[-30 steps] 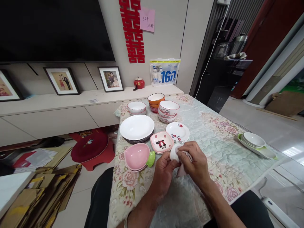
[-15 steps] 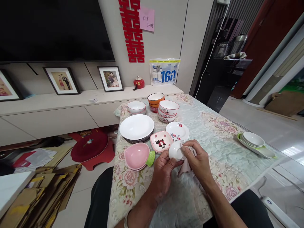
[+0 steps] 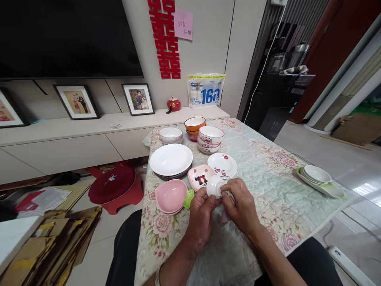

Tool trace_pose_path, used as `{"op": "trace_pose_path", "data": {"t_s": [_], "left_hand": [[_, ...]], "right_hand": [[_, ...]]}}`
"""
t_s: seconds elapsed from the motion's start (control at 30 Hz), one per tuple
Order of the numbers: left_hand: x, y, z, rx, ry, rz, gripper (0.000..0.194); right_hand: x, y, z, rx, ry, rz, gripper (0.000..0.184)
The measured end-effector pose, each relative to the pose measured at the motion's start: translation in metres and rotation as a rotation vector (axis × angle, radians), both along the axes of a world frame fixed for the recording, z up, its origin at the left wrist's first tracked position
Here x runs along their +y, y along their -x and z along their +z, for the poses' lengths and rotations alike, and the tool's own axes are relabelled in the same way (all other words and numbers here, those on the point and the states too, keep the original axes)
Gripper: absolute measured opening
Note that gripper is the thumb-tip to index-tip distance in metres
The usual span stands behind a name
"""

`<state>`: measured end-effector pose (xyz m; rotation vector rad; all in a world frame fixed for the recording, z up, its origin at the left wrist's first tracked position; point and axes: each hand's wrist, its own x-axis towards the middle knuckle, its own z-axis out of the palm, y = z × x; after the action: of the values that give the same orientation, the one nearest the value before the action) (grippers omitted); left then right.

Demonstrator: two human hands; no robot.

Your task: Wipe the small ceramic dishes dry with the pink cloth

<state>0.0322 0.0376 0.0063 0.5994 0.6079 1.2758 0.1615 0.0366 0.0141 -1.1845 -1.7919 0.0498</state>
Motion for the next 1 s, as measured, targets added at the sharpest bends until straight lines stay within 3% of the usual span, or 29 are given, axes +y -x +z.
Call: {"op": "trace_pose_path", "data": {"t_s": [0.13,0.33,0.5,0.63,0.73,0.87,1.0], "left_hand": [[0.000,0.000,-0.001,-0.005,-0.012,-0.053,0.028],[-0.002,-0.001,0.002,0.020,0.035,-0.026,0.030],[-0.002,-0.002,0.002,-0.002,0.005,-0.056,0.030],[-0.002,-0.001,-0.005,0.135,-0.076,-0.145,0.023],[-0.002,0.000,-0.010,0.320,-0.140,-0.114,0.013],[-0.002,0.003,-0.009,0.454,-0.218,-0.107,0.009],[-0.005,0.004,-0.004,0.431,-0.243,-0.118,0.014]], "right_hand": [[-0.001,0.001,0.003,-0.042,-0.031,0.087,0.017],[0.006,-0.008,0.000,0.014,-0.028,-0.041,0.014],[-0.001,0.001,0.003,-0.011,-0.023,0.085,0.017],[-0.003,0.004,0.008,0.002,-0.058,0.101,0.018],[0.000,0.000,0.007,0.041,-0.040,0.056,0.016],[0.007,-0.012,0.002,0.283,0.136,0.050,0.012],[0.009,-0.023,0.002,0.769,0.567,0.122,0.026]]}}
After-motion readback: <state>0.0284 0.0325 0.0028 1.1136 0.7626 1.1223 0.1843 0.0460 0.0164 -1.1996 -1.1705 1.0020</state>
